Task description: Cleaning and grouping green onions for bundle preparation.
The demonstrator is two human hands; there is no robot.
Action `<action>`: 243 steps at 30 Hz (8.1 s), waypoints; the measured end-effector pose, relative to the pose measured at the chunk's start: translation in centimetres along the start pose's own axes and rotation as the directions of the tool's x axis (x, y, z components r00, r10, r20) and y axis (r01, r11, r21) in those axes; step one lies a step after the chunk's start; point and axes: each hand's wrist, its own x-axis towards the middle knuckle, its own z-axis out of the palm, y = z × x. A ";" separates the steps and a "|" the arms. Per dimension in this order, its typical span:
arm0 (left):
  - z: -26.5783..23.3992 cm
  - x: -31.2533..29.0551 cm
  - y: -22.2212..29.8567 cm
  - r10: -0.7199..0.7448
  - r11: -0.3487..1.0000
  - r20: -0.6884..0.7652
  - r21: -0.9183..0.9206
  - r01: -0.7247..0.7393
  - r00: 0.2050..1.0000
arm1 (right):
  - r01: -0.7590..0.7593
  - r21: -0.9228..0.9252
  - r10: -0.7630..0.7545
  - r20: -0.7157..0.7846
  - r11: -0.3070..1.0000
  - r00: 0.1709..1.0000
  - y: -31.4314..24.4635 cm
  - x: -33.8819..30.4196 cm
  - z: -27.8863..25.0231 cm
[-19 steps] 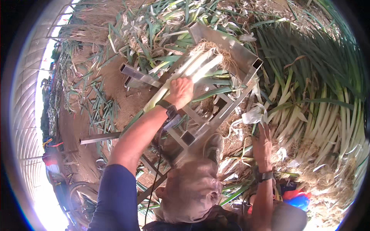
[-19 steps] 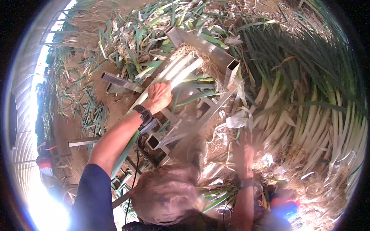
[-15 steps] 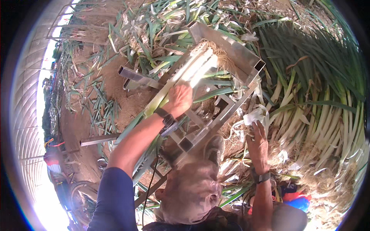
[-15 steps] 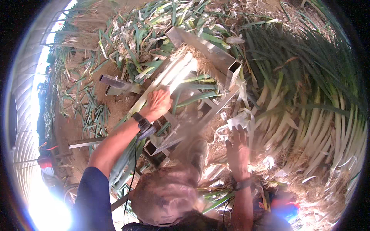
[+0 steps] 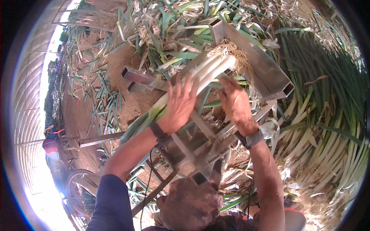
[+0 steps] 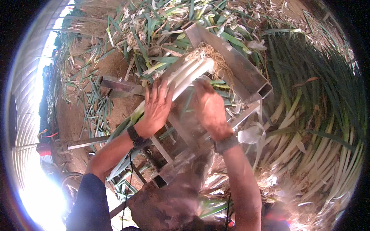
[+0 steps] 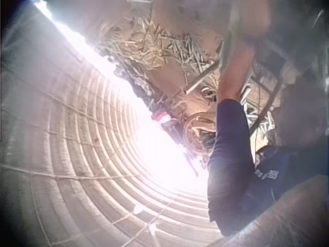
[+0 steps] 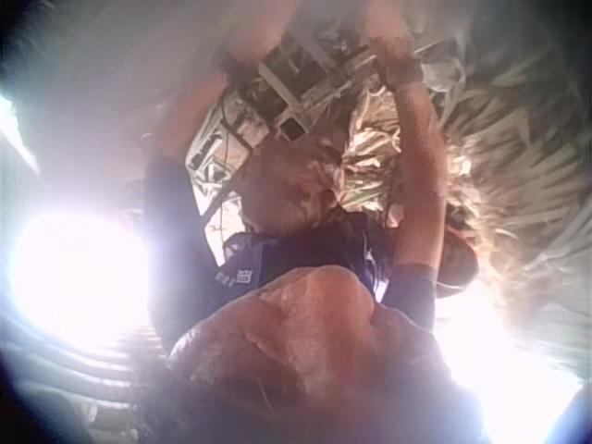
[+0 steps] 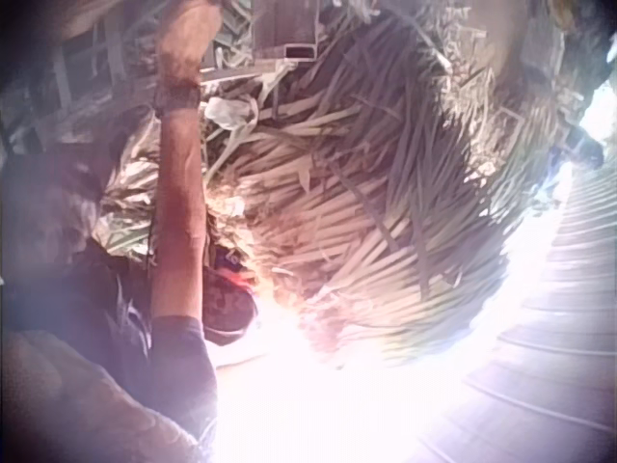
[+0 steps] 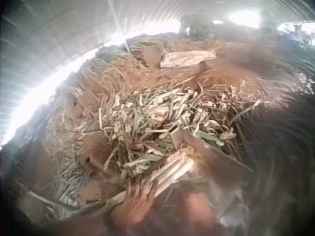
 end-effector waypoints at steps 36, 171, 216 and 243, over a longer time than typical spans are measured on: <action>5.0 -1.1 -2.2 -0.040 0.821 0.068 -0.566 0.071 0.997 | -0.296 0.381 0.227 0.216 0.876 0.950 -4.9 -0.7 -27.4; -11.5 -18.9 27.3 0.579 -0.512 0.544 -0.338 0.789 0.608 | -0.789 -0.099 0.777 -0.142 0.606 0.614 -3.4 -31.5 -30.1; -12.6 -21.1 29.5 0.498 -0.435 0.706 -0.299 0.849 0.503 | -0.655 -0.646 0.637 -0.324 0.391 0.699 6.2 -33.4 -30.6; -13.7 -20.7 30.1 0.502 -0.573 0.671 -0.213 0.791 0.545 | -0.779 -0.132 0.790 0.092 0.613 0.606 1.8 -33.2 -26.8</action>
